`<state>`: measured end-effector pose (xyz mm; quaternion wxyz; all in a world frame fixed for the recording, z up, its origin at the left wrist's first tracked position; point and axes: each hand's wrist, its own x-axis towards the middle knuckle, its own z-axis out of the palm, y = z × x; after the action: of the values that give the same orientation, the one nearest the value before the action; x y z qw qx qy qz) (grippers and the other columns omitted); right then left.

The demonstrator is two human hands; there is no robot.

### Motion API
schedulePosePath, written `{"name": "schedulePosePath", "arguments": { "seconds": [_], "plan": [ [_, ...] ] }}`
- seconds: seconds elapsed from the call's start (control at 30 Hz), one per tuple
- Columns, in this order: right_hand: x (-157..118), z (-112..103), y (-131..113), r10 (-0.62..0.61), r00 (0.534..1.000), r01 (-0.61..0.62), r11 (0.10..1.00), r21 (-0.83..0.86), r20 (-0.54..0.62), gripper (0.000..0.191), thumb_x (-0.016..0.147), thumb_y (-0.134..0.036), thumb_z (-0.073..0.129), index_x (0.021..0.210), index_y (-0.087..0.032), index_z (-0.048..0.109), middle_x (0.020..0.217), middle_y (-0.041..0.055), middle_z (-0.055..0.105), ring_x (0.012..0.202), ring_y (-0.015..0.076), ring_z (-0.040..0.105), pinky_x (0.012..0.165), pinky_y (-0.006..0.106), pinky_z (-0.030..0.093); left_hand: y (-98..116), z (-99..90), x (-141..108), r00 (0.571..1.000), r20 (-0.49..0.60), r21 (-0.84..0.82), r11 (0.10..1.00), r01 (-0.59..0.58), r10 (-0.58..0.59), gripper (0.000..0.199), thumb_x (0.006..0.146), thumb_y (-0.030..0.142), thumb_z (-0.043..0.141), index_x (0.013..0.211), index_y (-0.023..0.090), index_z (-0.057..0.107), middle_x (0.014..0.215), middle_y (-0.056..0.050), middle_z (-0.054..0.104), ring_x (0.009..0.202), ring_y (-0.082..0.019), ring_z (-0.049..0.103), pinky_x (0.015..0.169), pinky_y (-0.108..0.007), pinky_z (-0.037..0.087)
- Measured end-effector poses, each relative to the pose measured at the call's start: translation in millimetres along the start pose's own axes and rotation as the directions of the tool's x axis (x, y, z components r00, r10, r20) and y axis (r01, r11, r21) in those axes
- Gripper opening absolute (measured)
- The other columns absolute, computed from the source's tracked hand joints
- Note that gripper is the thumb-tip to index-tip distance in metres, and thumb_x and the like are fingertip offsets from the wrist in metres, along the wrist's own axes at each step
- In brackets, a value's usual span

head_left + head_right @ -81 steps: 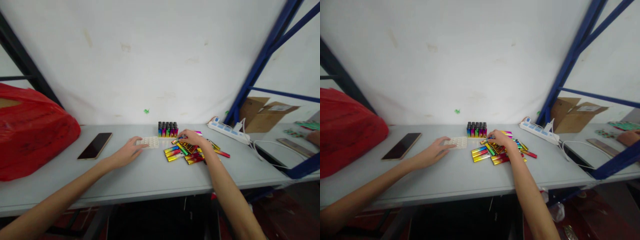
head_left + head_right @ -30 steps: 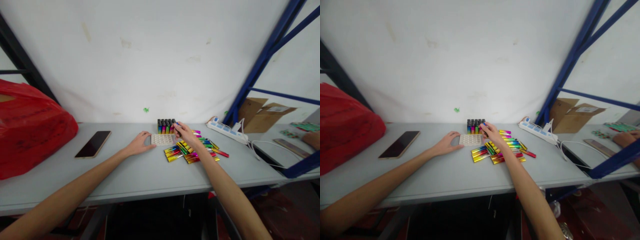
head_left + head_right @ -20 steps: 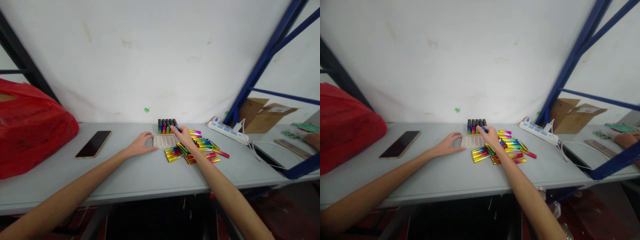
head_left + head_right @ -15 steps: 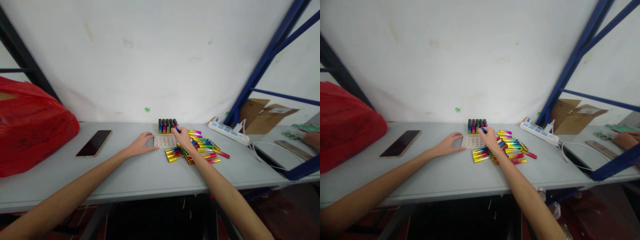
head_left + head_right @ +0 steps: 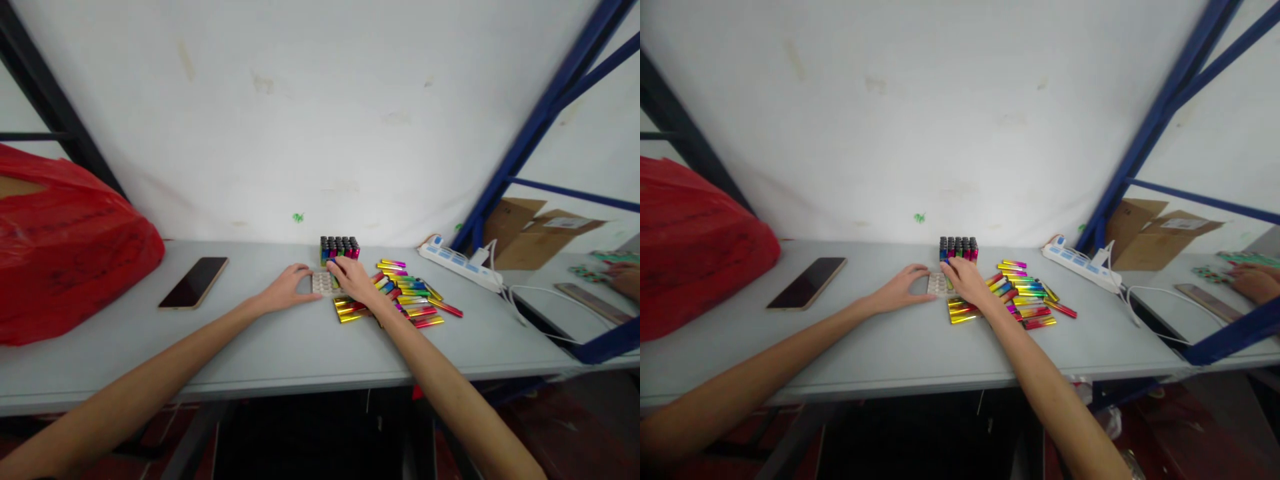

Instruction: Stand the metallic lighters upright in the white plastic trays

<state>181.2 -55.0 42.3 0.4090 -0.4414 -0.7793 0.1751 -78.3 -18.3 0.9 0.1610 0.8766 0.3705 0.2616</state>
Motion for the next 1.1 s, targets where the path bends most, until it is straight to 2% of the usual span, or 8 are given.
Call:
{"name": "schedulePosePath", "arguments": {
  "seconds": [0.1, 0.33, 0.53, 0.63, 0.77, 0.87, 1.0, 1.1],
  "plan": [
    [2.9, 5.6, 2.8, 0.046, 0.999, -0.045, 0.998, -0.042, 0.021, 0.049, 0.115, -0.063, 0.057, 0.081, -0.028, 0.049, 0.072, 0.0000, 0.059, 0.075, 0.0222, 0.059, 0.078, 0.033, 0.043, -0.3, 0.4, 0.0, 1.000, -0.001, 0.003, 1.000, -0.011, 0.011, 0.086, 0.089, 0.092, 0.074, 0.141, 0.024, 0.078, 0.153, -0.017, 0.069, 0.144, -0.043, 0.066, 0.131, -0.057, 0.050],
    [12.9, 16.4, 14.4, 0.014, 0.999, -0.011, 0.995, -0.096, 0.034, 0.034, 0.116, -0.046, 0.062, 0.090, -0.029, 0.049, 0.084, 0.0038, 0.068, 0.084, 0.0258, 0.068, 0.081, 0.034, 0.044, -0.9, 1.1, 1.2, 0.999, 0.046, -0.003, 1.000, -0.004, 0.004, 0.098, 0.089, 0.098, 0.070, 0.150, 0.022, 0.077, 0.158, -0.021, 0.065, 0.148, -0.044, 0.063, 0.133, -0.060, 0.046],
    [23.5, 27.2, 16.3, 0.009, 0.993, 0.014, 0.980, -0.198, 0.114, 0.035, 0.117, -0.041, 0.068, 0.087, -0.027, 0.053, 0.085, 0.0031, 0.068, 0.086, 0.0237, 0.068, 0.081, 0.032, 0.046, -1.7, 0.8, 1.2, 0.999, 0.049, -0.015, 1.000, -0.008, 0.009, 0.090, 0.089, 0.093, 0.076, 0.149, 0.026, 0.078, 0.156, -0.020, 0.067, 0.145, -0.044, 0.064, 0.131, -0.060, 0.048],
    [25.1, 25.1, 13.0, 0.030, 0.992, 0.004, 0.963, -0.269, 0.122, 0.036, 0.113, -0.046, 0.075, 0.089, -0.025, 0.060, 0.092, 0.0068, 0.072, 0.090, 0.0248, 0.070, 0.084, 0.033, 0.049, -0.3, -0.1, 0.2, 0.999, 0.039, -0.023, 1.000, -0.019, 0.020, 0.087, 0.090, 0.091, 0.077, 0.148, 0.026, 0.079, 0.156, -0.019, 0.067, 0.145, -0.043, 0.064, 0.131, -0.060, 0.047],
    [14.2, -2.4, 7.2, -0.005, 0.987, 0.037, 0.979, -0.201, 0.159, 0.037, 0.107, -0.057, 0.080, 0.101, -0.022, 0.073, 0.098, 0.0086, 0.078, 0.092, 0.0247, 0.071, 0.085, 0.034, 0.052, 2.7, -1.1, -0.7, 1.000, 0.024, -0.021, 1.000, -0.007, 0.007, 0.089, 0.089, 0.093, 0.074, 0.146, 0.025, 0.079, 0.155, -0.019, 0.068, 0.143, -0.044, 0.066, 0.131, -0.059, 0.049],
    [-2.6, -37.1, 2.8, -0.002, 0.954, 0.026, 0.997, -0.078, 0.301, 0.038, 0.102, -0.059, 0.084, 0.092, -0.022, 0.079, 0.085, 0.0058, 0.079, 0.078, 0.0226, 0.069, 0.077, 0.033, 0.051, 4.4, -1.2, -0.6, 1.000, 0.009, -0.019, 1.000, -0.008, 0.008, 0.087, 0.089, 0.092, 0.075, 0.143, 0.024, 0.080, 0.154, -0.018, 0.069, 0.142, -0.043, 0.068, 0.130, -0.058, 0.051],
    [-21.1, -71.6, -0.7, 0.061, 0.902, -0.060, 0.998, -0.016, 0.428, 0.030, 0.090, -0.053, 0.093, 0.088, -0.024, 0.087, 0.083, 0.0039, 0.083, 0.075, 0.0221, 0.070, 0.073, 0.032, 0.051, 5.5, -0.2, 0.0, 1.000, -0.005, -0.023, 1.000, -0.011, 0.011, 0.084, 0.091, 0.090, 0.073, 0.141, 0.023, 0.079, 0.151, -0.018, 0.070, 0.140, -0.042, 0.069, 0.129, -0.057, 0.051],
    [-24.7, -76.6, 0.6, 0.142, 0.859, -0.117, 0.990, -0.080, 0.493, 0.019, 0.080, -0.041, 0.097, 0.084, -0.025, 0.088, 0.081, 0.0024, 0.083, 0.072, 0.0214, 0.070, 0.069, 0.031, 0.049, 6.4, 0.6, 0.2, 1.000, -0.008, -0.013, 1.000, 0.005, -0.005, 0.085, 0.090, 0.091, 0.073, 0.139, 0.022, 0.078, 0.150, -0.019, 0.070, 0.140, -0.042, 0.068, 0.130, -0.057, 0.051]
  ]
}}
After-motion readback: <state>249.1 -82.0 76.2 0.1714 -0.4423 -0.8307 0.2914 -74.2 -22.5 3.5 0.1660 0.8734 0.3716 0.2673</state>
